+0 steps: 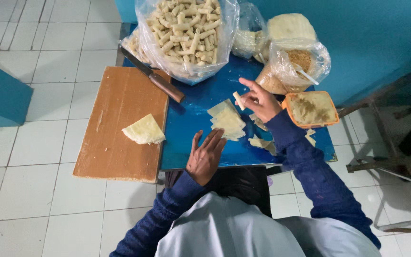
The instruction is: The person sits at a blue table and wraps small pieces of dough in thin pastry sheets, folding each wrapper around a filling piece by hand. They occasionally use a spoon to scoop filling from a plastic bag and set finished wrapped pieces aside on the table.
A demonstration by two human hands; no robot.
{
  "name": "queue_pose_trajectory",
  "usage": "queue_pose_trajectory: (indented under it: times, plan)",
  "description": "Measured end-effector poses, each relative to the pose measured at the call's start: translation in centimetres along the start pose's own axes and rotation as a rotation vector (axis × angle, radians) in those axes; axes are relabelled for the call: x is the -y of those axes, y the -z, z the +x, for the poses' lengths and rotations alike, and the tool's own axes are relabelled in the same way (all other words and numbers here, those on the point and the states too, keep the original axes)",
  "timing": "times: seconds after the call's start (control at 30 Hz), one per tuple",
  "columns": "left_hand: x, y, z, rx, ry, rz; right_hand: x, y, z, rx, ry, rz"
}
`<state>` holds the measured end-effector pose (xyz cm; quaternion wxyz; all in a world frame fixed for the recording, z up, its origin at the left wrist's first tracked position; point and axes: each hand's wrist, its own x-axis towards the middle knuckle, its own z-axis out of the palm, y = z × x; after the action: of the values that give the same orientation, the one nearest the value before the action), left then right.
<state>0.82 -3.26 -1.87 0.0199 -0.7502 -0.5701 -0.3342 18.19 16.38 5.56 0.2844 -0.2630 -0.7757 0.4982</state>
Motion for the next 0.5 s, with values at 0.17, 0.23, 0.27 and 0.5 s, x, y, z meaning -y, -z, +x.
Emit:
queue_pose_trajectory:
  times: [0.17,0.23,0.27,0.5]
  plan:
    - [0.0,0.1,0.2,0.015,-0.011,0.054,3.4,2.9,5.4,-0.138,-0.008,0.037]
    - [-0.2,0.3,0.0,0.028,-0.004,0.054,5.5,3.9,8.2,-0.093,0.214,0.271]
    - [-0.3,0.3,0.1,0.024,0.008,0.038,6.1,4.8,8.9,-0.099,0.283,0.172]
    - [-0.7,1.0,0.6,0.079,0.047,0.011,7.5,12.7,3.8,-0.414,0.229,-0.573]
